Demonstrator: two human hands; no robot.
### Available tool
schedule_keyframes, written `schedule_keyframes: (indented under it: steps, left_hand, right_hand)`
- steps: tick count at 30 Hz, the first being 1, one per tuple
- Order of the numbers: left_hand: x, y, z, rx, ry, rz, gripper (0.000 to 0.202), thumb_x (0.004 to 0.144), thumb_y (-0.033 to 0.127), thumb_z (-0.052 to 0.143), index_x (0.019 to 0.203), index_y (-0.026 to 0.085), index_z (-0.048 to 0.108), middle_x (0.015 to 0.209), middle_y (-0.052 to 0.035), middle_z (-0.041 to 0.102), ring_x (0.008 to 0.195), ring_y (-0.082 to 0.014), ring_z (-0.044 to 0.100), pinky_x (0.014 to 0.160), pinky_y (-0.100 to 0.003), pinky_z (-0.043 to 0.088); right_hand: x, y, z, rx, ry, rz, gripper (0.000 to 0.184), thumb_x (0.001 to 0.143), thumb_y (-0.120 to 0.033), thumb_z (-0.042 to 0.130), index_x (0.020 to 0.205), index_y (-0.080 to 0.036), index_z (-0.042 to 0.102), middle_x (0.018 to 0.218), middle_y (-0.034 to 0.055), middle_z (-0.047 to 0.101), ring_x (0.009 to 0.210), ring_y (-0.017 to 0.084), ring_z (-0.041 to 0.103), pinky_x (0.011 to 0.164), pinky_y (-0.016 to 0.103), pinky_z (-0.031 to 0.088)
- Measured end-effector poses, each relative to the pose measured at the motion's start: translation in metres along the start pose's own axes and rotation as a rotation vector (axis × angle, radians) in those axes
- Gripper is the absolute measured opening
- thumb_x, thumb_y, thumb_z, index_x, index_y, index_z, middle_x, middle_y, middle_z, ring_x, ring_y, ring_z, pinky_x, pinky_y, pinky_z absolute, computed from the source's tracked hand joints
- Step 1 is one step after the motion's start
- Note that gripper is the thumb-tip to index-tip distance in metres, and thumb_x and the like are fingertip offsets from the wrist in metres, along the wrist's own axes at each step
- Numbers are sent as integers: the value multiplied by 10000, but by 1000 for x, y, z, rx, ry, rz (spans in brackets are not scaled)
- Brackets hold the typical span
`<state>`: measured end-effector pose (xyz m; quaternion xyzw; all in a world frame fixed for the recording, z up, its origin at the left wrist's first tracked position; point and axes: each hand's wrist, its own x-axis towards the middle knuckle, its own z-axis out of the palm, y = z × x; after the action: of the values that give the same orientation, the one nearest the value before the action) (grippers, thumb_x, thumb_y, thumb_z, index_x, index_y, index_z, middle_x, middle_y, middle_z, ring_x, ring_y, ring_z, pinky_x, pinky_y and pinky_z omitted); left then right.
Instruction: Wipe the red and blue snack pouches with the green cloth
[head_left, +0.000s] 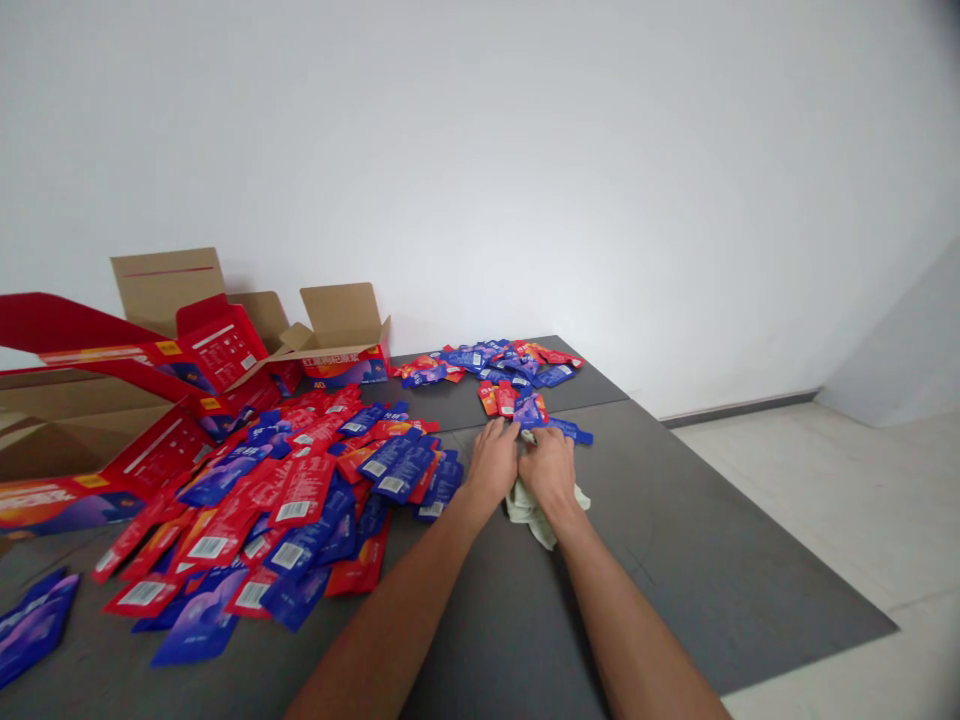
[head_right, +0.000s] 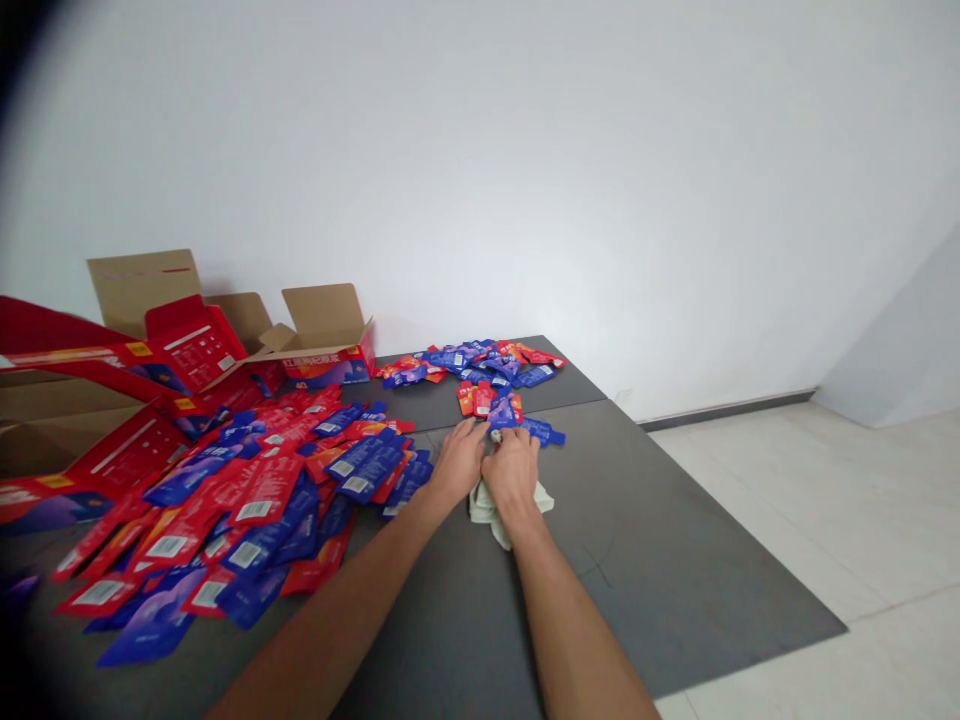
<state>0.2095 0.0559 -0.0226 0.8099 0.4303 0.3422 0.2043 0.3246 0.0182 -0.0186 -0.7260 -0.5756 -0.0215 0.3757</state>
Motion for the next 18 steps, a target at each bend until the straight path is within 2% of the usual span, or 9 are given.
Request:
schedule_keyframes:
  steps: [4, 8, 10, 12, 15, 18]
  left_hand:
    - [40, -1, 34, -195, -10, 36, 518, 827, 108, 490, 1330, 188, 589, 1495, -135, 467, 1413, -271, 361, 1182, -440, 224]
    - [62, -3, 50, -112, -91, 4, 546, 818, 119, 530, 1353, 219, 568, 1561, -129, 377, 1471, -310, 245, 1186, -494, 182]
    - [65, -3, 51, 13, -193, -23, 514, 837, 154, 545, 1340, 255, 572, 1585, -112, 332, 1469, -337, 231, 1161, -526, 226]
    - [63, 0, 49, 160, -257, -29, 445, 870, 198, 532, 1307, 268, 584, 1580, -105, 328, 1437, -346, 278, 1123, -520, 301]
    - [55, 6, 40, 295, -227, -19, 333, 909, 196, 475, 1207, 231, 618, 1456, -133, 455, 1329, -307, 408, 1074, -451, 375]
    - [43, 12, 28, 319, -173, -28, 299, 902, 139, 444, 1143, 184, 614, 1296, -161, 545, 1204, -279, 496, 1026, -409, 409]
  right_hand:
    - [5, 12, -3, -9, 113, 76, 153, 846, -210, 559, 897, -149, 689, 975, 184, 645, 959, 310, 535, 878, 431, 386]
    - [7, 17, -6, -37, 105, 120, 203, 795, -116, 536, 931, -148, 683, 1016, 198, 632, 962, 316, 514, 856, 421, 395]
    - [7, 17, -7, -59, 77, 137, 238, 753, -85, 541, 934, -145, 683, 1032, 194, 628, 973, 315, 508, 867, 410, 391]
    - [7, 16, -8, -74, 56, 147, 254, 739, -80, 543, 941, -142, 684, 1044, 183, 629, 989, 308, 505, 885, 396, 382]
    - [6, 12, -9, -75, 40, 146, 259, 753, -97, 545, 967, -135, 687, 1055, 171, 632, 1007, 297, 504, 907, 379, 370]
    - [6, 8, -8, -32, 36, 119, 246, 763, -117, 555, 967, -131, 692, 1057, 173, 636, 1025, 292, 509, 923, 373, 364]
